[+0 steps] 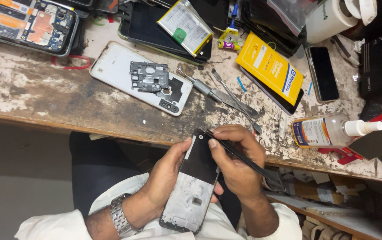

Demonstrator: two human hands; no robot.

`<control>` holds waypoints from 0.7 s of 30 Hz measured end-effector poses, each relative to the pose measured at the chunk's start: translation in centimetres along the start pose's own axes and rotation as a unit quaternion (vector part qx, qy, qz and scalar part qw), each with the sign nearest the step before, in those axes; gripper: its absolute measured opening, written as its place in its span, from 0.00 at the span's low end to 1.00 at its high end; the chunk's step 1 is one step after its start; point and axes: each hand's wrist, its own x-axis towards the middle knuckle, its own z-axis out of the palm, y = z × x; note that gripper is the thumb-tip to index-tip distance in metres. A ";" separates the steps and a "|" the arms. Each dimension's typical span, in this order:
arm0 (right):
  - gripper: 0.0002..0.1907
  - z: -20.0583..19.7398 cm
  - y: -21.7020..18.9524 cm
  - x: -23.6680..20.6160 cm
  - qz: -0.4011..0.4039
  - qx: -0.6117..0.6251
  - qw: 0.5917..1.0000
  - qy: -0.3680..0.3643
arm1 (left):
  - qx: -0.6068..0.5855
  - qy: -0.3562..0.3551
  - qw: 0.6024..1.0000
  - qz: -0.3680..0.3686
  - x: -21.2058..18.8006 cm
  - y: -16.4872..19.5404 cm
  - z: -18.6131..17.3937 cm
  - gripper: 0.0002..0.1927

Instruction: The person disassembles a smartphone, removes the battery and internal components, and cleans the back housing with a tool and cloth. The work is performed on a cluttered workbench with multiple phones and tools visible.

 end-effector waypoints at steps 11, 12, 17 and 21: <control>0.08 0.8 -0.4 0.4 -0.041 -0.044 0.998 -0.009 | -0.014 -0.022 0.999 0.020 -0.3 0.2 0.1 0.35; 0.08 0.8 -0.4 0.4 -0.047 -0.042 0.998 -0.012 | -0.011 -0.022 0.999 0.020 -0.3 0.3 0.0 0.35; 0.08 0.9 -0.2 0.5 -0.050 -0.042 0.998 -0.015 | -0.008 -0.024 1.000 0.019 -0.2 0.3 -0.2 0.36; 0.08 0.8 0.1 0.5 -0.057 -0.048 0.997 -0.018 | -0.007 -0.024 1.000 0.018 0.0 0.2 -0.4 0.36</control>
